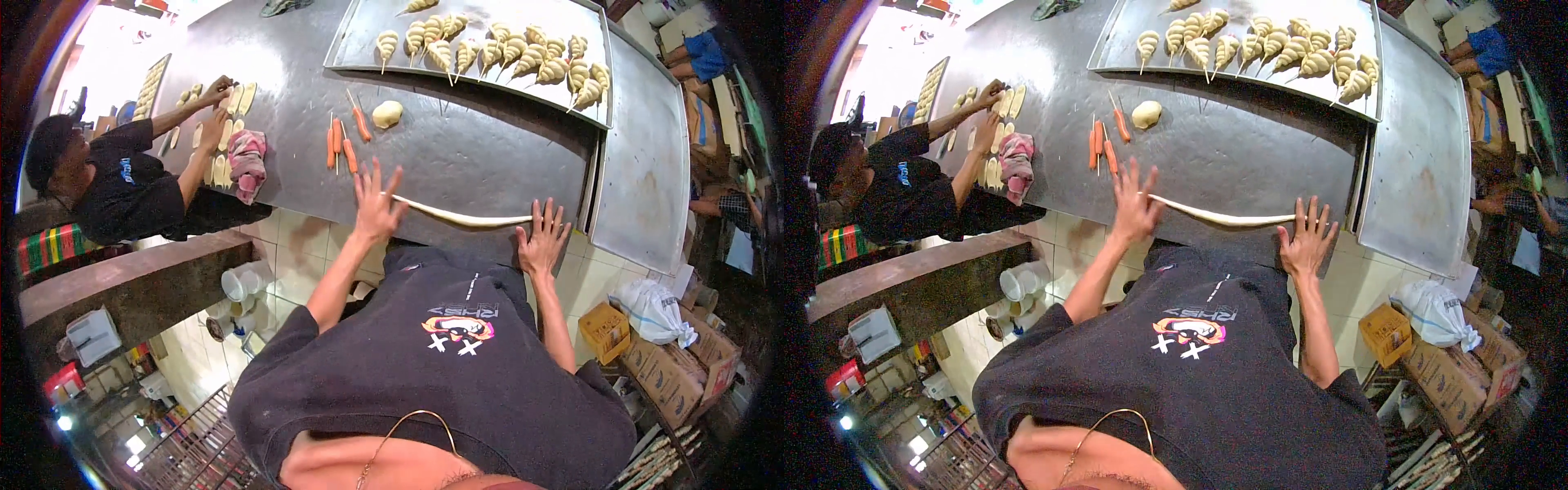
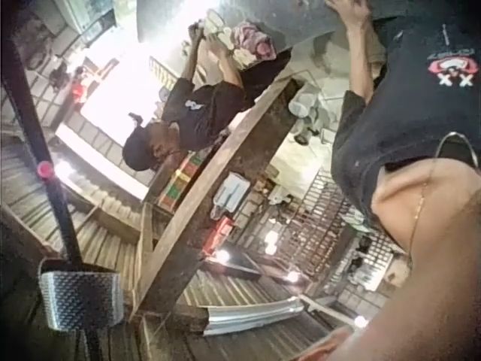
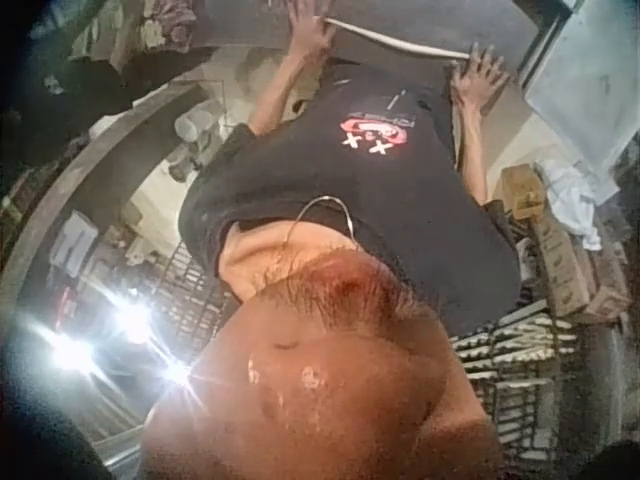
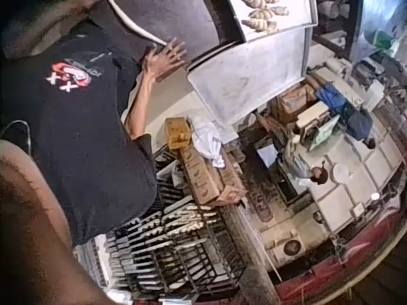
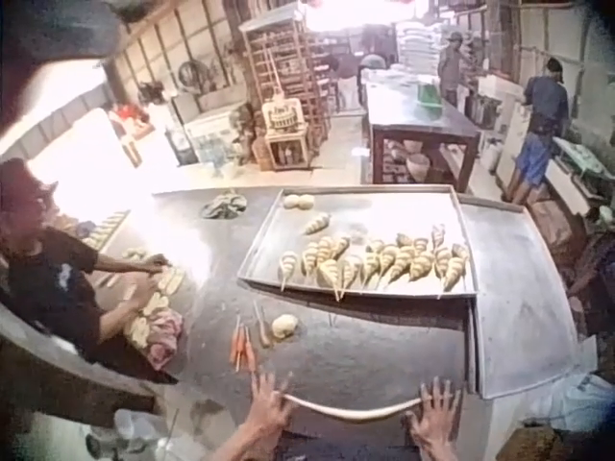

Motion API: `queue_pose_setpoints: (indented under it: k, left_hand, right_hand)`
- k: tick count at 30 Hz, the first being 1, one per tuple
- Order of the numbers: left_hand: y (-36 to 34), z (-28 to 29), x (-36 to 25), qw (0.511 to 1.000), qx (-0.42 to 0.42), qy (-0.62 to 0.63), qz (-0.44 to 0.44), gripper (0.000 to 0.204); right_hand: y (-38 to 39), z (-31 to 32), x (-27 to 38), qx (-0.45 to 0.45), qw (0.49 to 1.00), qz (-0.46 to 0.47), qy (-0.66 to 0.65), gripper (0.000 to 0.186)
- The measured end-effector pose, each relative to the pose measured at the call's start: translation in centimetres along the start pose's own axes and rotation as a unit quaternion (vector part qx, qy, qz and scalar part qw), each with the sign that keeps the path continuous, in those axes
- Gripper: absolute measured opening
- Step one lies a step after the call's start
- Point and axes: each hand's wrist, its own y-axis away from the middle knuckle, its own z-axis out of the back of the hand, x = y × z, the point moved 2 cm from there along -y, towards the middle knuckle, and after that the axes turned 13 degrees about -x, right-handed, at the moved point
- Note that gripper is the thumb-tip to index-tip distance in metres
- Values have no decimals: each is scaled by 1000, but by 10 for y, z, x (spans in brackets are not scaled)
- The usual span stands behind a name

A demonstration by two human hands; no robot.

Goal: The recorder is wrapping dough around sausages on sticks to prepare them for baking.

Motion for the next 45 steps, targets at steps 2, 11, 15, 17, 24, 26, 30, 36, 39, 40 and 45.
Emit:
queue_pose_setpoints:
  k: [2,11,15,17,24,26,30,36,39,40,45]
  left_hand:
    - [-48,3,37,998,-67,-8,-19,64]
    - [-180,-10,170,941,137,-220,-217,23]
    - [-130,7,155,989,9,-136,-52,14]
    - [-96,39,107,993,-89,-38,64,14]
    - [0,11,-10,701,-129,483,508,18]
    - [-5,12,-43,644,-107,518,553,20]
    - [-16,-6,-74,592,-41,607,529,22]
    - [-38,-10,-100,719,-9,515,468,22]
    - [-47,3,-111,859,-76,366,350,23]
    - [-48,8,-110,885,-75,330,321,22]
    - [-48,29,-105,917,-62,279,280,21]
  right_hand:
    - [-13,-2,3,-21,1000,-8,-4,72]
    - [-110,-16,105,-66,958,172,-221,40]
    - [-105,-45,170,13,903,240,-356,30]
    - [-92,-49,192,17,894,266,-361,28]
    - [-96,-23,201,72,840,30,-537,12]
    - [-95,4,195,78,816,1,-572,14]
    - [-88,27,176,31,823,-1,-567,13]
    - [-90,27,153,-20,854,-3,-520,14]
    - [-89,27,144,0,847,-26,-531,19]
    - [-89,25,144,31,836,-42,-547,24]
    - [-76,-1,83,-35,941,134,-309,40]
